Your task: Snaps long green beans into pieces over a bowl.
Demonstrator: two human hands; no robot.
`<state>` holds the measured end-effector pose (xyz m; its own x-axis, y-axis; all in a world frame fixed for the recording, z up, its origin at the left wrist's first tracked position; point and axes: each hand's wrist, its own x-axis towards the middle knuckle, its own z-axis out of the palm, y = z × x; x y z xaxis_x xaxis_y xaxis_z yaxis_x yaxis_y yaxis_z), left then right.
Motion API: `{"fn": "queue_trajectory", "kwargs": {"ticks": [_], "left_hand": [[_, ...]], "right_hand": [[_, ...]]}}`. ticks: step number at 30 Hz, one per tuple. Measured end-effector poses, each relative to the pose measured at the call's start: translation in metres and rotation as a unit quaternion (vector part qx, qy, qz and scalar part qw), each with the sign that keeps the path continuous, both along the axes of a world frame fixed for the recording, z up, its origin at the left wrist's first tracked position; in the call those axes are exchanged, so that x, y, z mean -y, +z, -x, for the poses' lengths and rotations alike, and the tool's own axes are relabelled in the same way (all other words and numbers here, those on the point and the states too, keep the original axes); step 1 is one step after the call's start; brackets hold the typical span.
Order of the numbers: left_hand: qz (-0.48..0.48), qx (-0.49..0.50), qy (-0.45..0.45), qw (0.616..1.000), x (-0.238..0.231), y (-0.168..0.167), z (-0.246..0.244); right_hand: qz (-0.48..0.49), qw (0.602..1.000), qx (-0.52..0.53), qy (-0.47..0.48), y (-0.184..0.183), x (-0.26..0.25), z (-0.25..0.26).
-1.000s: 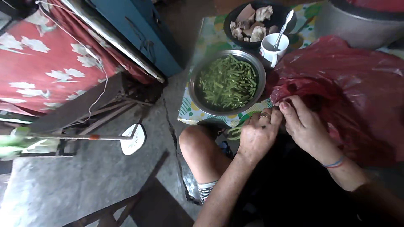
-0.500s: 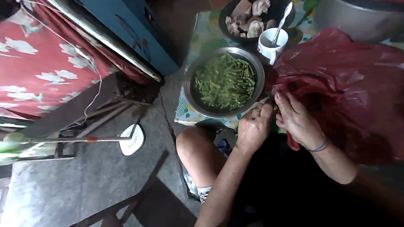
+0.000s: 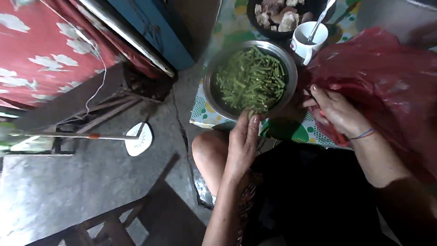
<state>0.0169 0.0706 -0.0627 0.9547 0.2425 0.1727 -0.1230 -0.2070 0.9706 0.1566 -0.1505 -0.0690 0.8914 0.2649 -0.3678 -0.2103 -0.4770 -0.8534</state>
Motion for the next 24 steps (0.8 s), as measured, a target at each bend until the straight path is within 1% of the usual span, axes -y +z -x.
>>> {"fn": "queue_trajectory", "kwargs": {"ticks": [2,3,4,6,8,10,11,12,13,16,18,20,22,23,24], "left_hand": [[0.042,-0.001,-0.004,0.999,-0.005,-0.008,0.008],[0.071,-0.002,-0.009,0.997,-0.008,-0.013,0.011],[0.107,-0.004,-0.015,0.994,-0.01,-0.019,0.012],[0.208,-0.017,-0.017,0.978,-0.016,-0.031,0.013],[0.301,-0.025,-0.006,0.953,-0.023,-0.038,0.013],[0.345,-0.014,0.0,0.938,-0.029,-0.035,0.011],[0.36,-0.006,0.002,0.933,-0.03,-0.034,0.01],[0.373,0.0,0.007,0.928,-0.03,-0.032,0.009],[0.377,0.003,0.01,0.926,-0.029,-0.031,0.008],[0.391,0.005,0.013,0.92,-0.028,-0.033,0.011],[0.401,0.012,0.009,0.916,-0.03,-0.034,0.013],[0.405,0.012,0.012,0.914,-0.031,-0.034,0.014],[0.393,0.0,0.013,0.919,-0.031,-0.034,0.013],[0.384,-0.009,0.01,0.923,-0.03,-0.034,0.013],[0.373,-0.016,0.004,0.928,-0.03,-0.035,0.012]], "right_hand": [[0.003,0.999,0.042,0.003,-0.001,0.002,0.001],[0.016,0.997,0.081,0.005,-0.004,0.003,0.002],[0.039,0.992,0.118,0.009,-0.006,0.004,0.005],[0.082,0.982,0.166,0.04,-0.004,0.006,0.016],[0.116,0.973,0.175,0.1,-0.002,0.002,0.034],[0.137,0.965,0.117,0.192,-0.004,-0.005,0.049],[0.134,0.961,0.081,0.228,-0.009,-0.006,0.049],[0.131,0.962,0.06,0.233,-0.014,-0.006,0.045],[0.134,0.965,0.062,0.216,-0.017,-0.005,0.038],[0.194,0.961,0.144,0.134,-0.017,0.005,0.01],[0.221,0.951,0.172,0.134,-0.003,0.001,0.008],[0.22,0.939,0.172,0.203,0.005,-0.012,0.023],[0.228,0.914,0.164,0.293,0.002,-0.026,0.037],[0.247,0.897,0.176,0.321,-0.003,-0.031,0.04],[0.267,0.884,0.196,0.329,-0.008,-0.033,0.038]]}}
